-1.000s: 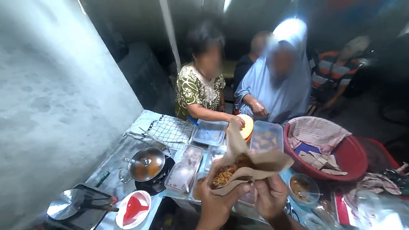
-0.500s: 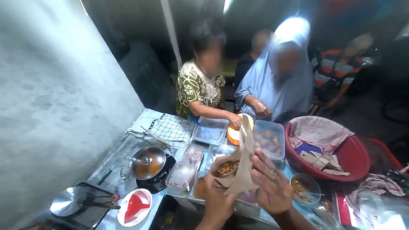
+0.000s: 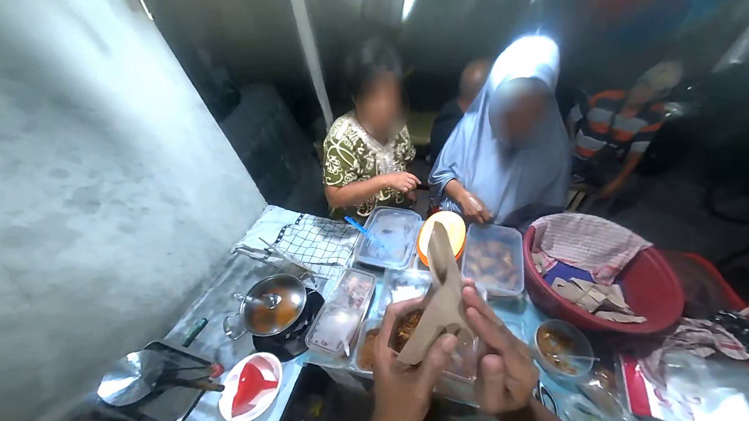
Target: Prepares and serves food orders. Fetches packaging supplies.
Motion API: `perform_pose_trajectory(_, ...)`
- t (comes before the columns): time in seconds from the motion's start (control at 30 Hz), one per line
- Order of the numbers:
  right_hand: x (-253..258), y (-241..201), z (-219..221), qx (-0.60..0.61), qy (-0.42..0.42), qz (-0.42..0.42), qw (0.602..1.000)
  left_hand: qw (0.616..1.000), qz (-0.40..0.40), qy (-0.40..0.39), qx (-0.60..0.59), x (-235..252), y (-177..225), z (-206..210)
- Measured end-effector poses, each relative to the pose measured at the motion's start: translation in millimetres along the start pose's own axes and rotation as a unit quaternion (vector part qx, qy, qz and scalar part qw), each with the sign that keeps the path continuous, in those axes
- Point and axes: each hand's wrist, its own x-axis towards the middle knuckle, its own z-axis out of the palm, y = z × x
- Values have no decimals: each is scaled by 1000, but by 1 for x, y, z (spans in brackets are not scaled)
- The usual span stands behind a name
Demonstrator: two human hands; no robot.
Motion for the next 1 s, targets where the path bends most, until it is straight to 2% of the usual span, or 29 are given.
perform_pose_trajectory(0.13,7,-6,-1,55,-39,87,994,995,61,-59,47,0,-8,-6)
perform_pose_trajectory(0.27,7,-2,-3,71,-85,107,988,988,73,-118,65,2,-9,-9)
perform_pose_trajectory(0.4,3,4,-16,100,-148,105,978,988,20,-136,67,3,-5,-19)
perform_pose_trajectory(0.53,-7,6,-25,153,-171,141,963,989,-11,-145,-13,1,-10,-26)
perform_pose_trajectory(0.67,-23,9,-36,104,-189,173,961,978,-77,-195,-11,-7,-16,-31)
perform_pose_trajectory(0.73,-34,7,-41,69,-173,190,964,975,-95,-202,-11,-15,-21,-31)
perform_pose_trajectory(0.87,-62,-7,-45,36,-54,197,978,974,-115,-192,-17,-36,-30,-29)
perform_pose_trajectory(1.0,-87,-28,-48,21,-103,181,978,968,-120,-219,-22,-58,-47,-33)
